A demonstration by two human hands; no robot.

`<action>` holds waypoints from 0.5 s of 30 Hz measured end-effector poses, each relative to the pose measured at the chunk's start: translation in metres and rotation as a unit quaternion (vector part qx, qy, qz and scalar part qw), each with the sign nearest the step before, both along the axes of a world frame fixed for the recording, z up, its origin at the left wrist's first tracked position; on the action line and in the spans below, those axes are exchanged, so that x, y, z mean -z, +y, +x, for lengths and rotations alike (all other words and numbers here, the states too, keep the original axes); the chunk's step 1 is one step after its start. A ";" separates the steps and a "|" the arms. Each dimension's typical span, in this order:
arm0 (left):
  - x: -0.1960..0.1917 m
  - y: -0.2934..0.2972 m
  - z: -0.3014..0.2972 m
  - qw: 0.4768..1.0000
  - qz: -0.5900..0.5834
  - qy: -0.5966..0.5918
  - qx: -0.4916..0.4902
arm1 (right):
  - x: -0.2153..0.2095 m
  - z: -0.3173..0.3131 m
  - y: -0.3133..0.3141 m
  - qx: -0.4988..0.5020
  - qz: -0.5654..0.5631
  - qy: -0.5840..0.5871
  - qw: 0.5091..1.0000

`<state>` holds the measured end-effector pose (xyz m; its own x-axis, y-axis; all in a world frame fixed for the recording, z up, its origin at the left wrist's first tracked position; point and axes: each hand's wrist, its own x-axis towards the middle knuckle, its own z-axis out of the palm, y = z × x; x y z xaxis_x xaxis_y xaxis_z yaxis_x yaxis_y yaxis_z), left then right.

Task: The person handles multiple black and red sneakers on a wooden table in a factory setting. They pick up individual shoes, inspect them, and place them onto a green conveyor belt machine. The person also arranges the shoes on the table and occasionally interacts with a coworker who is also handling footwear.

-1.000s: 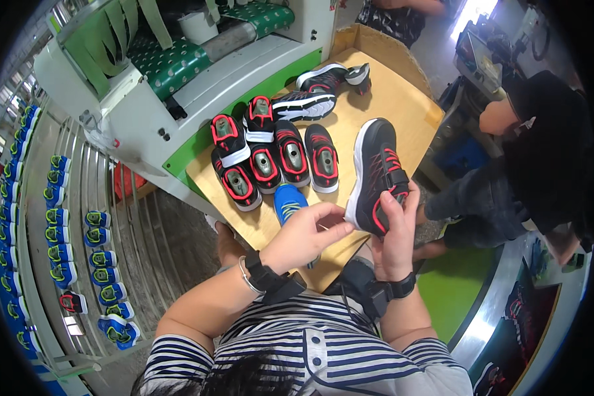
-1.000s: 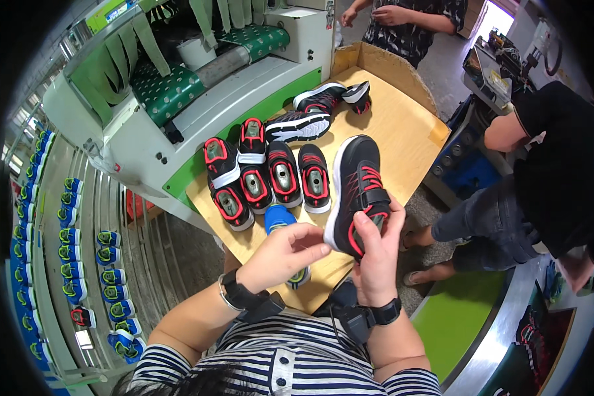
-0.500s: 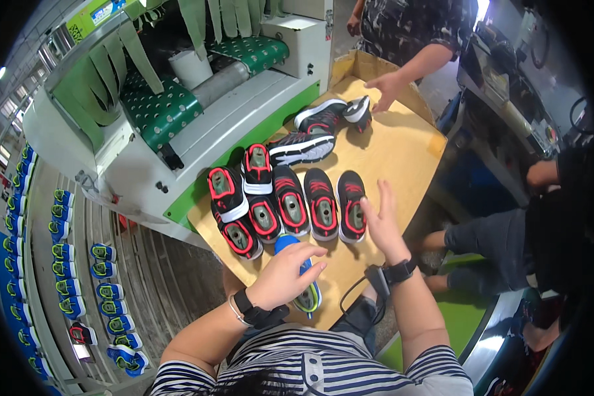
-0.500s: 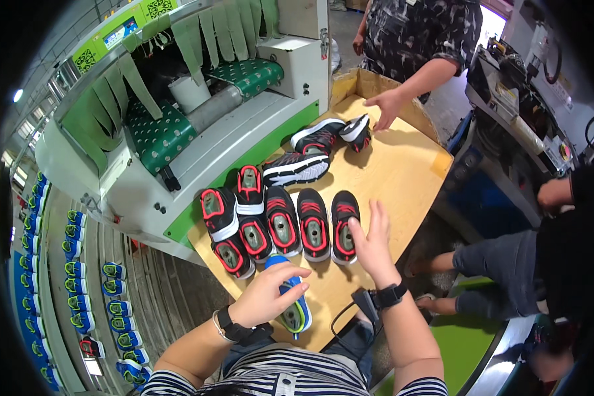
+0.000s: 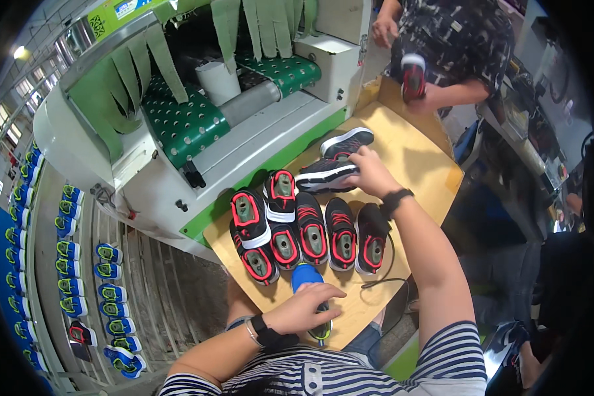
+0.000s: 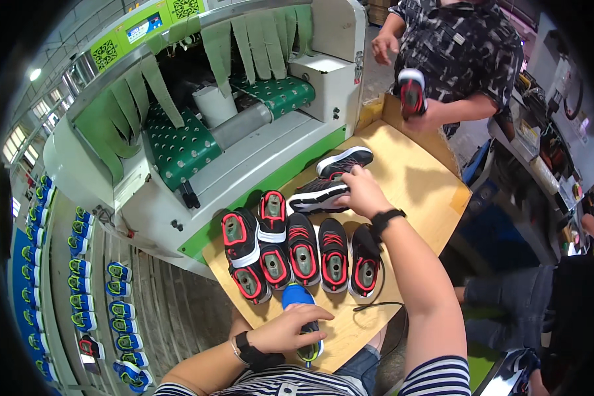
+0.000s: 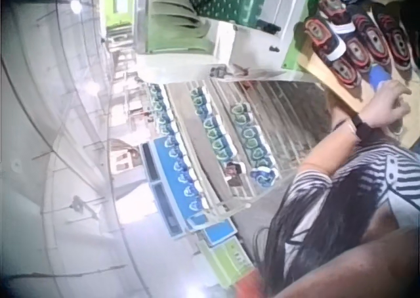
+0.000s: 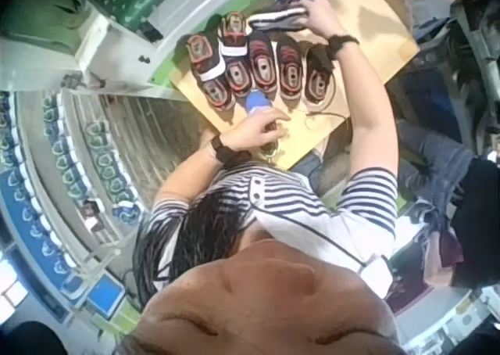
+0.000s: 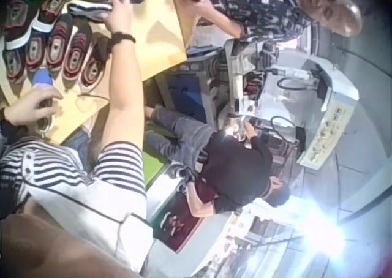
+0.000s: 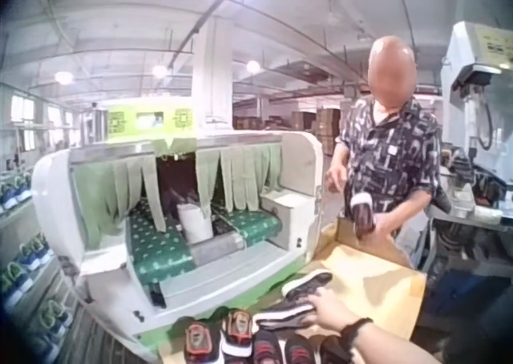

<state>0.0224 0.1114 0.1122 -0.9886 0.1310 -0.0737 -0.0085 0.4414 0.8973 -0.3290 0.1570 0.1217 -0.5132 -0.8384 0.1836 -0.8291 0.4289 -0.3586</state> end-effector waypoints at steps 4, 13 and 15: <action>-0.005 -0.018 -0.002 0.986 0.149 -0.037 -0.069 | -0.044 0.025 0.070 -0.022 -0.154 -0.082 0.984; -0.067 -0.039 -0.069 0.787 0.614 -0.044 -0.035 | -0.064 0.104 0.146 -0.118 -0.277 -0.351 0.887; -0.087 -0.039 -0.069 0.804 0.582 -0.033 -0.117 | -0.025 0.111 0.144 0.038 -0.347 -0.338 0.874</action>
<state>-0.0468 0.0726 0.1989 -0.9951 -0.0395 -0.0901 -0.0345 -0.7177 0.6955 -0.2183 0.3014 0.1469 -0.7502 -0.6046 0.2676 -0.3059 -0.0414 -0.9512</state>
